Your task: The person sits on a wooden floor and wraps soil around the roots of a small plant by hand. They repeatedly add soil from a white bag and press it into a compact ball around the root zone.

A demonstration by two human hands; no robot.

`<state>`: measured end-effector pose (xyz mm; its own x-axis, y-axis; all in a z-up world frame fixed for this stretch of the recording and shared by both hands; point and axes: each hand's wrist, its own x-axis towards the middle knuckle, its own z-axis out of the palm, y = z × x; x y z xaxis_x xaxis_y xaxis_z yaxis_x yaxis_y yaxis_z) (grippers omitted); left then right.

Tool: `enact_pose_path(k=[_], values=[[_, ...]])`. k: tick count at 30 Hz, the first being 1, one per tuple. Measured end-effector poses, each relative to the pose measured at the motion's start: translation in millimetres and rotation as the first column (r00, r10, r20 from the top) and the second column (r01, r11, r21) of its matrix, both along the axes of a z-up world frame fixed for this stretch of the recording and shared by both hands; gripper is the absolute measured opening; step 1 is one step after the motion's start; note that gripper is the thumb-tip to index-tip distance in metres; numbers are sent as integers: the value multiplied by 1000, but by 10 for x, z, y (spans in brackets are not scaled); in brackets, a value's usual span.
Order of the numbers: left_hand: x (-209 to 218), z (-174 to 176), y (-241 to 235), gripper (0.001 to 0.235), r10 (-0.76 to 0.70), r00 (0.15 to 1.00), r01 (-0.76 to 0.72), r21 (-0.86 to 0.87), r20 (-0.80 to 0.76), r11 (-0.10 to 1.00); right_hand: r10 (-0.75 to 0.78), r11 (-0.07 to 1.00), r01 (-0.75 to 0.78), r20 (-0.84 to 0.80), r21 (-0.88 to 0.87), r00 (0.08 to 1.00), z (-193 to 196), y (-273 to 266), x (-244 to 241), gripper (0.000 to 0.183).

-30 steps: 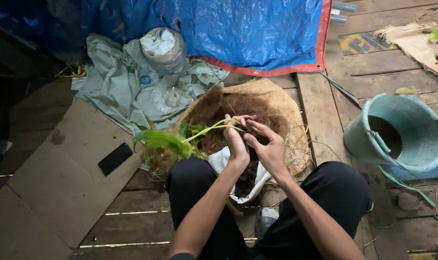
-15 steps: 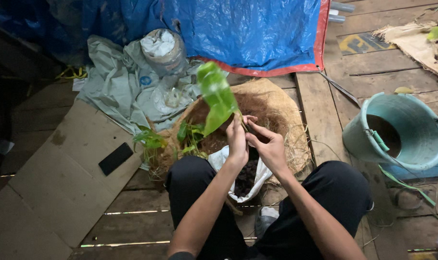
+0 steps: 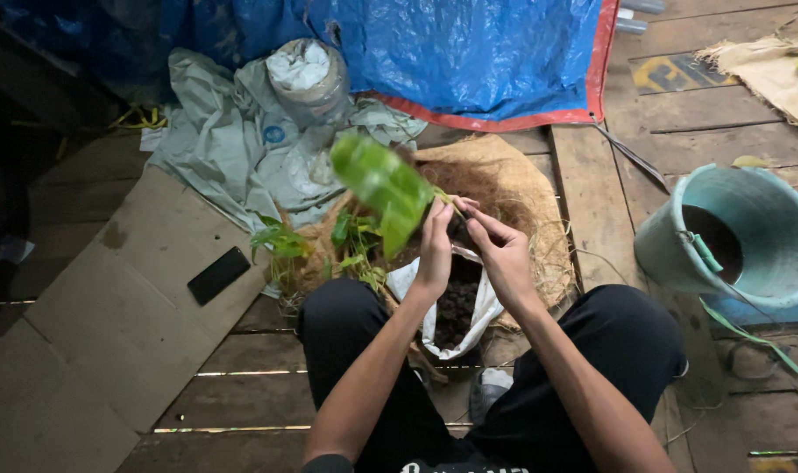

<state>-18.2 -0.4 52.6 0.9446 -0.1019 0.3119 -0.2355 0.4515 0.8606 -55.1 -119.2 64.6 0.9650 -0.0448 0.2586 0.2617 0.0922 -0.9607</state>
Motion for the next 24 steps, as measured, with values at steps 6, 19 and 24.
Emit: enact_pose_path(k=[6,19,24], values=[[-43,79,82,35,150,989,-150,154,14,977,-42,998,35,-121,-60,992,83,136,-59,37],[-69,149,56,33,-48,999,49,-52,25,997,-101,994,96,-110,-51,989,107,67,-173,49],[-33,146,6,31,-139,990,142,-97,39,985,-79,997,79,-73,-8,994,73,-32,-183,47]])
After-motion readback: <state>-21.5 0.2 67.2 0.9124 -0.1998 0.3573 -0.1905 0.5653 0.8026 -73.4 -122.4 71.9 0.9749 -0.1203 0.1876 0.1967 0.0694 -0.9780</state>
